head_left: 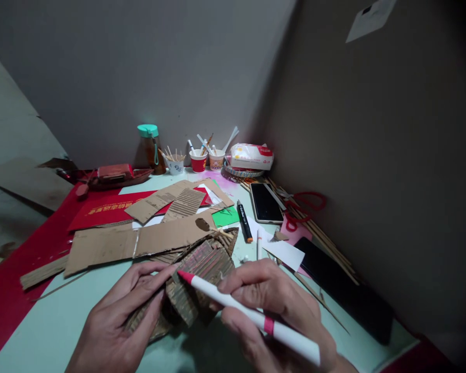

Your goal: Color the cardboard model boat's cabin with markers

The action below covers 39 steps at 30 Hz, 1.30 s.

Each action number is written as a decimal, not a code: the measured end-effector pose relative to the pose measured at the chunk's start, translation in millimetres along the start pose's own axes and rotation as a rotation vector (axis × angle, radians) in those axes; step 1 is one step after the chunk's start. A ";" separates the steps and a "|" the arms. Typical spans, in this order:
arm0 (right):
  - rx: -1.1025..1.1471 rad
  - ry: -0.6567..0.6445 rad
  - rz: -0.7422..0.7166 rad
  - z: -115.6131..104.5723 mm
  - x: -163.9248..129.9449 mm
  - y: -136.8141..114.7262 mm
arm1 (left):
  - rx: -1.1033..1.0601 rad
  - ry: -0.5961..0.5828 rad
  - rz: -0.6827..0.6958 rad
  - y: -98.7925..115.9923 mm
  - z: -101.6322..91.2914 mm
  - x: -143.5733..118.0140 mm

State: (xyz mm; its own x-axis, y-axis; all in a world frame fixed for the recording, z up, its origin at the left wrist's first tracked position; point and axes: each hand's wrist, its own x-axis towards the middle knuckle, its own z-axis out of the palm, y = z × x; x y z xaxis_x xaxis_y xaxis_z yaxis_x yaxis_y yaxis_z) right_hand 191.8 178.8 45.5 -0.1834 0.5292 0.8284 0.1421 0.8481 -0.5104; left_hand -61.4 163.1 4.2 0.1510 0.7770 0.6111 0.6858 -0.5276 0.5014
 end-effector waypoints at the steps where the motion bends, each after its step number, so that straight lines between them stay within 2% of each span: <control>1: -0.003 -0.007 -0.007 -0.1 -0.2 -0.2 | 0.022 -0.024 0.006 -2.2 -0.5 -2.1; 3: -0.022 0.002 -0.006 -0.9 1.0 -0.2 | 0.053 -0.078 0.003 -4.9 -0.6 -5.9; 6: -0.032 0.021 0.010 -3.1 3.9 -0.6 | 0.060 -0.097 -0.007 -3.3 1.9 -7.6; 9: -0.002 -0.028 0.004 -4.1 4.1 -2.4 | 0.034 -0.013 -0.022 1.1 5.0 -5.0; 11: -0.010 -0.053 -0.007 -3.7 3.0 -3.1 | 0.027 -0.008 -0.022 1.8 5.6 -3.5; 15: -0.008 0.017 0.032 -1.4 1.9 -0.9 | 0.069 -0.120 -0.011 -3.3 3.0 -4.7; 19: 0.011 -0.016 0.008 -0.3 3.1 1.7 | 0.070 -0.091 -0.003 -5.8 1.5 -7.3; 24: -0.022 0.044 0.039 -1.4 2.9 1.0 | 0.046 -0.110 -0.026 -2.6 1.9 -5.9; 29: -0.005 -0.024 0.017 -0.4 3.0 0.9 | 0.023 -0.017 -0.023 0.7 2.1 -1.7; 33: -0.013 0.045 0.083 -2.5 3.5 1.0 | 0.000 -0.002 -0.033 7.4 3.1 2.9; 36: 0.018 -0.005 0.041 -2.7 2.0 0.9 | -0.054 0.094 -0.110 13.7 5.5 4.8; 39: 0.004 -0.011 -0.005 -1.1 1.0 1.2 | -0.078 0.102 -0.138 15.6 8.0 3.1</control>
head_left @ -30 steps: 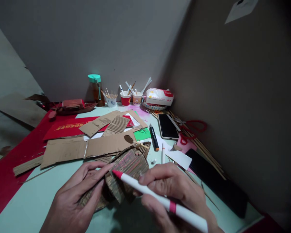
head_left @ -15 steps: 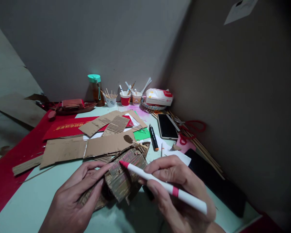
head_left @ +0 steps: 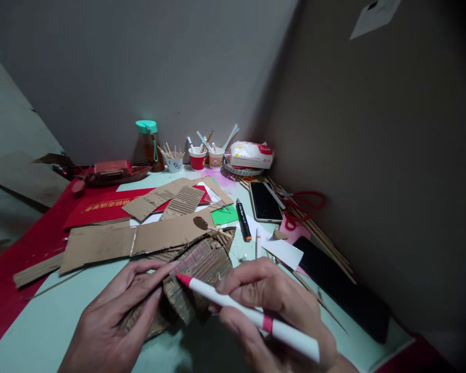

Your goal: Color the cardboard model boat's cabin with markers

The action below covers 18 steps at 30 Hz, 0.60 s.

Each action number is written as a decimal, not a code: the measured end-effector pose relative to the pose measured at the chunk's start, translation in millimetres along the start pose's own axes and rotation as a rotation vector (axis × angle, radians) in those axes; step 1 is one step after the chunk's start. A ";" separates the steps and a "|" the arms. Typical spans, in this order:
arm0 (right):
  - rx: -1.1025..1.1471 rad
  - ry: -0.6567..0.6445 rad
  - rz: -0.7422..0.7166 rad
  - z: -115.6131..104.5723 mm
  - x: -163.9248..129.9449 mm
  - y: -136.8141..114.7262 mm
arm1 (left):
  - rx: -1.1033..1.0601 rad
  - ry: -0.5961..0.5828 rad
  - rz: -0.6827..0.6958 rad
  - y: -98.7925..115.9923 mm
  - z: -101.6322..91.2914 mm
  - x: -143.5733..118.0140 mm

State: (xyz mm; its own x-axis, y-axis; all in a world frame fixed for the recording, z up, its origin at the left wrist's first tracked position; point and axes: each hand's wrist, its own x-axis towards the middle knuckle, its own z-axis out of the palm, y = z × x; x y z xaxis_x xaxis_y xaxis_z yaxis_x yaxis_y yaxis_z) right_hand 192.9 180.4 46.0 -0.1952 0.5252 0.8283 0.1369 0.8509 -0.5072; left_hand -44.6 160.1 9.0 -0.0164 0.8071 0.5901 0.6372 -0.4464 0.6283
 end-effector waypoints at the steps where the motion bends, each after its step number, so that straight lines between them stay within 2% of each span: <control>1: -0.015 0.023 0.005 0.6 0.2 0.2 | 0.000 -0.017 -0.005 -0.8 0.5 -1.3; 4: -0.028 0.075 0.014 1.3 1.5 0.8 | -0.011 -0.028 -0.042 -5.0 1.0 -5.8; 9: -0.004 -0.029 -0.005 -1.0 0.6 -1.8 | -0.029 -0.032 -0.048 -9.3 0.7 -10.0; 14: -0.089 0.021 0.033 -2.0 -2.0 -4.2 | -0.042 -0.048 -0.064 -10.7 0.8 -8.7; 18: -0.052 -0.007 0.017 -3.2 -0.3 -4.5 | -0.035 -0.028 -0.048 -9.2 0.5 -7.8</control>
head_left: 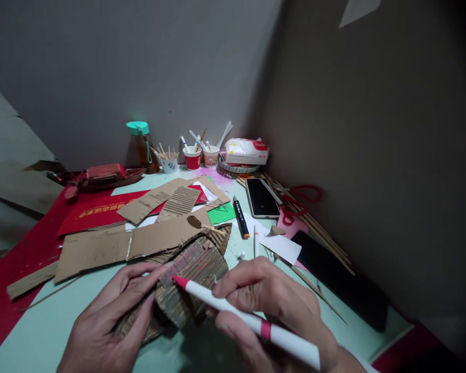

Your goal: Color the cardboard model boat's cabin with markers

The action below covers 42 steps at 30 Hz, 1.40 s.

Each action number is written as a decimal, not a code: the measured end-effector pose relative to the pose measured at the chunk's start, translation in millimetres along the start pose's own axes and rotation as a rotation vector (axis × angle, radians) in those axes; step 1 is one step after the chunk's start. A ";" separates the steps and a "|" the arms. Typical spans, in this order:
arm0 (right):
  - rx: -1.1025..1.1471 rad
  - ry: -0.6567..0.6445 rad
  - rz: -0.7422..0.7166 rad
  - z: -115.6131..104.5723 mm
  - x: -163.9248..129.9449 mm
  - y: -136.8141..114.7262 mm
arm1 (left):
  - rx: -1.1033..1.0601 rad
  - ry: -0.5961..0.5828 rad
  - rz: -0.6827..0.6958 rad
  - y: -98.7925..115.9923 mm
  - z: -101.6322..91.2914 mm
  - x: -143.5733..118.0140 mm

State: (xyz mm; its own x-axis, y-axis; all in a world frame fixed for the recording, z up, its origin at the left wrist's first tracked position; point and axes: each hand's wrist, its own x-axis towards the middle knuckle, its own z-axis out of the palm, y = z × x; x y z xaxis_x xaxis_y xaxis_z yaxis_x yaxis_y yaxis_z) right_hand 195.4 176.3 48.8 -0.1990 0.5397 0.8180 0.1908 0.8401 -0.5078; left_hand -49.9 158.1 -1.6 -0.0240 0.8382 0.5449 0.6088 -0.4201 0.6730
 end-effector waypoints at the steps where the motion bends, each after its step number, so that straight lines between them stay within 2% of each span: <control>1: -0.003 0.005 -0.001 -0.7 0.7 -0.2 | 0.002 0.008 0.004 0.9 -0.3 0.5; 5: 0.009 -0.007 0.024 -0.8 1.5 0.0 | 0.033 0.011 0.051 1.8 -4.6 4.3; 9: 0.056 0.000 -0.033 4.7 -0.3 2.4 | 0.102 -0.095 0.163 -1.3 -9.3 7.6; 13: 0.018 0.017 0.000 4.0 1.1 3.1 | 0.065 -0.001 0.075 -1.4 -10.0 7.4; 14: 0.013 0.012 0.006 2.5 2.2 2.7 | 0.073 -0.002 0.070 -1.5 -10.3 7.3; 17: 0.034 -0.038 -0.003 -3.2 6.2 0.8 | 0.132 -0.134 0.152 -1.8 -10.7 7.8; 21: 0.021 -0.010 0.016 -7.0 9.3 -1.2 | 0.049 -0.002 0.063 -0.7 -6.8 7.3; 25: 0.065 -0.032 -0.026 -3.3 9.5 0.7 | 0.055 -0.051 0.064 -6.1 -4.8 -0.5; 29: 0.083 0.018 -0.007 0.4 12.1 1.6 | 0.040 -0.105 0.028 -15.9 -7.1 -10.0; 33: 0.057 0.116 0.029 -0.1 16.2 -0.1 | 0.037 -0.097 -0.021 -20.9 -7.9 -12.4; 35: 0.078 0.116 0.036 -0.4 16.9 0.2 | 0.046 -0.092 -0.006 -22.5 -8.5 -11.7; 39: 0.171 0.030 0.008 -0.7 16.8 3.0 | 0.067 -0.119 0.092 -23.5 -9.1 -9.4; 42: 0.121 0.055 0.042 -1.7 17.3 3.2 | 0.054 -0.095 0.077 -19.5 -7.2 -8.6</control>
State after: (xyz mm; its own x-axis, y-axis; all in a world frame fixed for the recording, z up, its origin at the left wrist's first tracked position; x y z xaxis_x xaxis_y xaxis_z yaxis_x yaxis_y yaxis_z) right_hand 194.2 188.2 61.8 -0.1396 0.5737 0.8071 0.0799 0.8189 -0.5683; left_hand -67.2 156.5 -15.8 0.0979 0.8346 0.5421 0.6476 -0.4670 0.6021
